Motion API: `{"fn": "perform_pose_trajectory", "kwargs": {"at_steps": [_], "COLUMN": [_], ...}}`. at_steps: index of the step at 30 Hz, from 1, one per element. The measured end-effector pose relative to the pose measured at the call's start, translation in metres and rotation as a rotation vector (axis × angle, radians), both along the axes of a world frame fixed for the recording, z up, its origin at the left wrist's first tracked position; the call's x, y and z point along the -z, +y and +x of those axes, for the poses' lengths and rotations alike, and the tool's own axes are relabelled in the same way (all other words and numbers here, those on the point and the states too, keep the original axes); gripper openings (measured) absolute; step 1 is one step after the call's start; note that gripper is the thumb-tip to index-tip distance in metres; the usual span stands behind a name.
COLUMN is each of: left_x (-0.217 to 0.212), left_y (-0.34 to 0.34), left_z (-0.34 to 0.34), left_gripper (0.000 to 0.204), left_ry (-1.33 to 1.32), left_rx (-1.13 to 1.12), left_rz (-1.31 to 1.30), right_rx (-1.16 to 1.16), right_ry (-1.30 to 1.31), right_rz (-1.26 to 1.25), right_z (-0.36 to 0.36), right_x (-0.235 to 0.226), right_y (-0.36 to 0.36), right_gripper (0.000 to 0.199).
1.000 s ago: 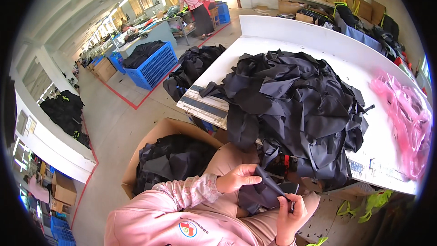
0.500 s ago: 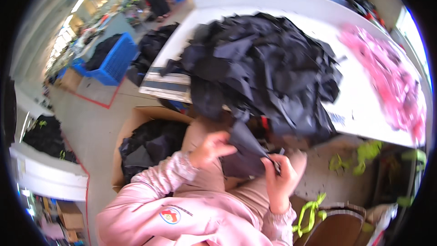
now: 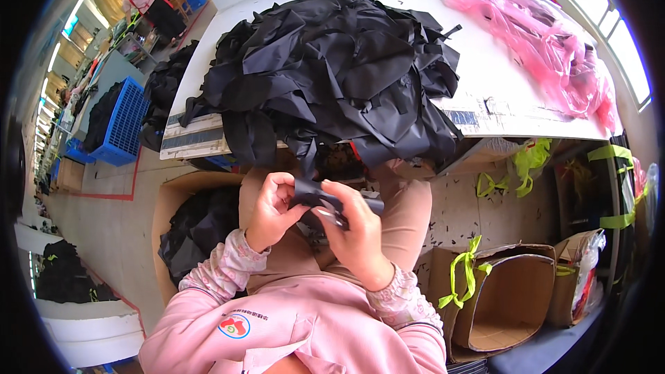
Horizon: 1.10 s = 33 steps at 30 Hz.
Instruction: The recorder uses scissors to trim excess threads and material from black fabric pieces at a factory workstation.
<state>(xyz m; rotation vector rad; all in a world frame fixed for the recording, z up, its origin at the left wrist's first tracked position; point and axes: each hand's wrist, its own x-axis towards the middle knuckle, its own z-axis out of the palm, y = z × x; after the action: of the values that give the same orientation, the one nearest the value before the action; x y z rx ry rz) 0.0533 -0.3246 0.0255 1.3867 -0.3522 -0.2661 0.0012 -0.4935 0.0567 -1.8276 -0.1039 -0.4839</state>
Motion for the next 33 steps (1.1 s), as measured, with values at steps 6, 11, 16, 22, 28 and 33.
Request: {"fn": "perform_pose_trajectory", "kwargs": {"at_steps": [6,11,16,22,28,33], "left_x": [-0.006,-0.015,-0.023,-0.027,-0.011,0.005], "left_y": [0.000,0.016,0.006,0.021,0.016,0.008], "left_z": [-0.004,-0.001,0.007,0.008,0.013,0.005], "left_gripper": [0.052,0.039,0.029,0.021,0.014,0.019], "left_ry": [-0.076,-0.474,-0.462,-0.651,-0.176,0.300], "left_rx": [-0.065,-0.032,0.173,0.091,0.294,0.379], "left_rz": [-0.022,0.321,0.265,0.304,-0.050,-0.327], "right_rx": [0.037,-0.037,0.011,-0.116,-0.166,-0.204], "right_ry": [0.065,0.078,0.049,0.004,-0.006,-0.009], "right_rz": [-0.024,-0.030,-0.109,-0.092,-0.068,-0.090], "right_z": [0.013,0.013,0.001,0.005,0.004,0.002], "right_x": [0.014,0.012,0.009,0.004,0.001,0.003], "right_y": [0.009,0.012,-0.007,-0.002,-0.001,-0.004], "right_gripper": [0.016,0.016,0.012,0.011,0.012,0.014]}}
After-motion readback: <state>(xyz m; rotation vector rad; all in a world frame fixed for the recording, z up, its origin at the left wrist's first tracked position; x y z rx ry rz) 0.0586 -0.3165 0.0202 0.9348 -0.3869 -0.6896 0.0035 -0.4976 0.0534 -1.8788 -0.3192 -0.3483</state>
